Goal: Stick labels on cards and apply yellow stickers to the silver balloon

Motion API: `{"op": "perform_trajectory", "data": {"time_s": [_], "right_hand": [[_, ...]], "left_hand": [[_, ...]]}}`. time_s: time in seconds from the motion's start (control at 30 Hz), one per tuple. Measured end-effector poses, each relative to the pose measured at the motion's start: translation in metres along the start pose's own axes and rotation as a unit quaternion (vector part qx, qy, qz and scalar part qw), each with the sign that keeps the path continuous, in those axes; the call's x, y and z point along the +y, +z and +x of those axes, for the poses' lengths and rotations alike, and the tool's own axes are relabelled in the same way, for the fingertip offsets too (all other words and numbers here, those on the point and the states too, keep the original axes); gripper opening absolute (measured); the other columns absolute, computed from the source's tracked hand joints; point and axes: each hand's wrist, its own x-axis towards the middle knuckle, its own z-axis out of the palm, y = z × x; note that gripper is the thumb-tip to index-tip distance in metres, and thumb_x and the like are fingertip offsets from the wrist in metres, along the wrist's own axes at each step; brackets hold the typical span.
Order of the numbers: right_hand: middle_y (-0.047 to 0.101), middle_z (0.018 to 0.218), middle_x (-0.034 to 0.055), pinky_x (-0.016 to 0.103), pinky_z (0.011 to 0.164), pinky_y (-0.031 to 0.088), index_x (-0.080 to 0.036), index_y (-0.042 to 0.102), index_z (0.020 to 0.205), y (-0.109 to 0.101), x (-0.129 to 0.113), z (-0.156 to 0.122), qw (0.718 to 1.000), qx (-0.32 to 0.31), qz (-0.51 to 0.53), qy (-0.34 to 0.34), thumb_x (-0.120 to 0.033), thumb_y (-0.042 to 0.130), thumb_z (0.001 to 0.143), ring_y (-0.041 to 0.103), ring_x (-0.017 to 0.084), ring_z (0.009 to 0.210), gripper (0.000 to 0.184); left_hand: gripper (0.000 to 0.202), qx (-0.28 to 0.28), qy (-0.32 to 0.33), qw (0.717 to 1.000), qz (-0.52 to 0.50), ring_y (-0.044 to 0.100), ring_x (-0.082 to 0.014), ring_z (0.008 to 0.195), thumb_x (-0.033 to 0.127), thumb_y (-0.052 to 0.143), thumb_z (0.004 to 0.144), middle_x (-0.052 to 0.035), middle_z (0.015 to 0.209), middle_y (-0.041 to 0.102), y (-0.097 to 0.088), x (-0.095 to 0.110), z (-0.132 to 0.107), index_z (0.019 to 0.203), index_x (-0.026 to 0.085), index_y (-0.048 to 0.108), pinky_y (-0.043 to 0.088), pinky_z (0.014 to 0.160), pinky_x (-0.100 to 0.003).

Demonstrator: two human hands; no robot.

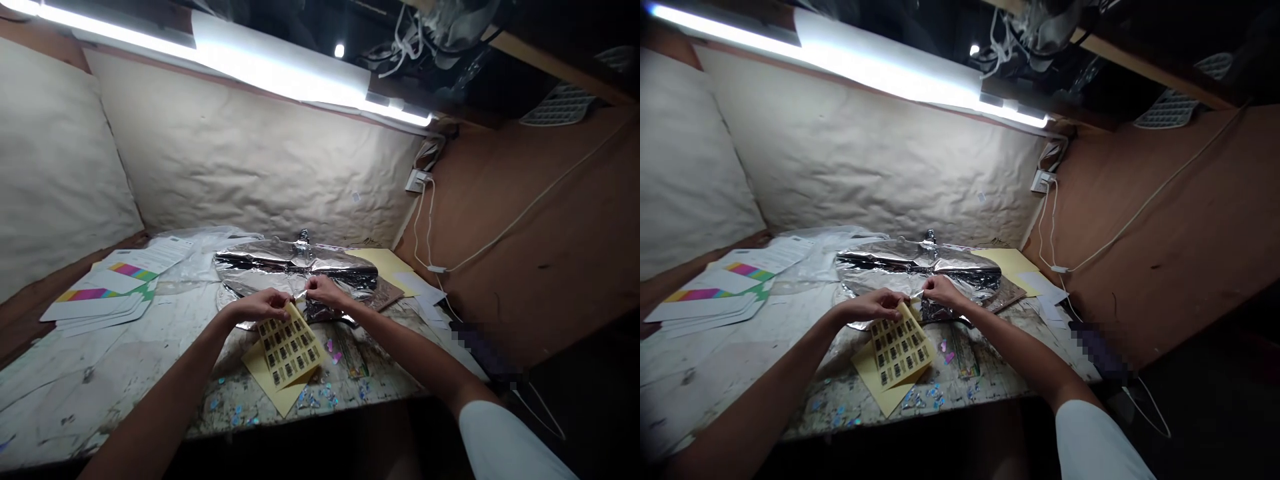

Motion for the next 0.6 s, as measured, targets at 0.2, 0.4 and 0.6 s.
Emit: {"op": "perform_trajectory", "data": {"time_s": [0.2,0.4,0.6], "right_hand": [[0.051,0.053,-0.0044,0.021,0.05,0.026,-0.012,0.065,0.066,-0.017,-0.005,0.003,0.996,-0.077,0.049,0.016,-0.029,0.063,0.065,0.037,0.007,0.05,0.017],[0.055,0.055,-0.0035,0.02,0.048,0.027,-0.012,0.066,0.069,-0.023,-0.006,0.006,0.991,-0.093,0.092,0.035,-0.031,0.068,0.064,0.039,0.006,0.048,0.02],[0.055,0.05,-0.0042,0.02,0.045,0.028,-0.015,0.06,0.063,-0.019,-0.002,0.014,0.991,-0.055,0.112,0.052,-0.021,0.067,0.062,0.042,0.007,0.044,0.01]], "left_hand": [[0.023,0.068,0.095,0.987,0.112,0.046,-0.0282,0.125,0.04,0.069,0.078,-0.0094,0.134,0.048,0.003,0.007,0.004,0.081,0.017,0.068,0.038,0.103,-0.034],[0.022,0.095,0.105,0.967,0.21,0.037,-0.03,0.133,0.038,0.063,0.082,-0.01,0.141,0.041,0.011,0.012,0.008,0.081,0.017,0.066,0.034,0.109,-0.035],[0.019,0.13,0.061,0.951,0.274,0.03,-0.0341,0.138,0.035,0.062,0.08,-0.0108,0.151,0.029,0.026,0.014,0.013,0.078,0.016,0.064,0.028,0.113,-0.041]]}}
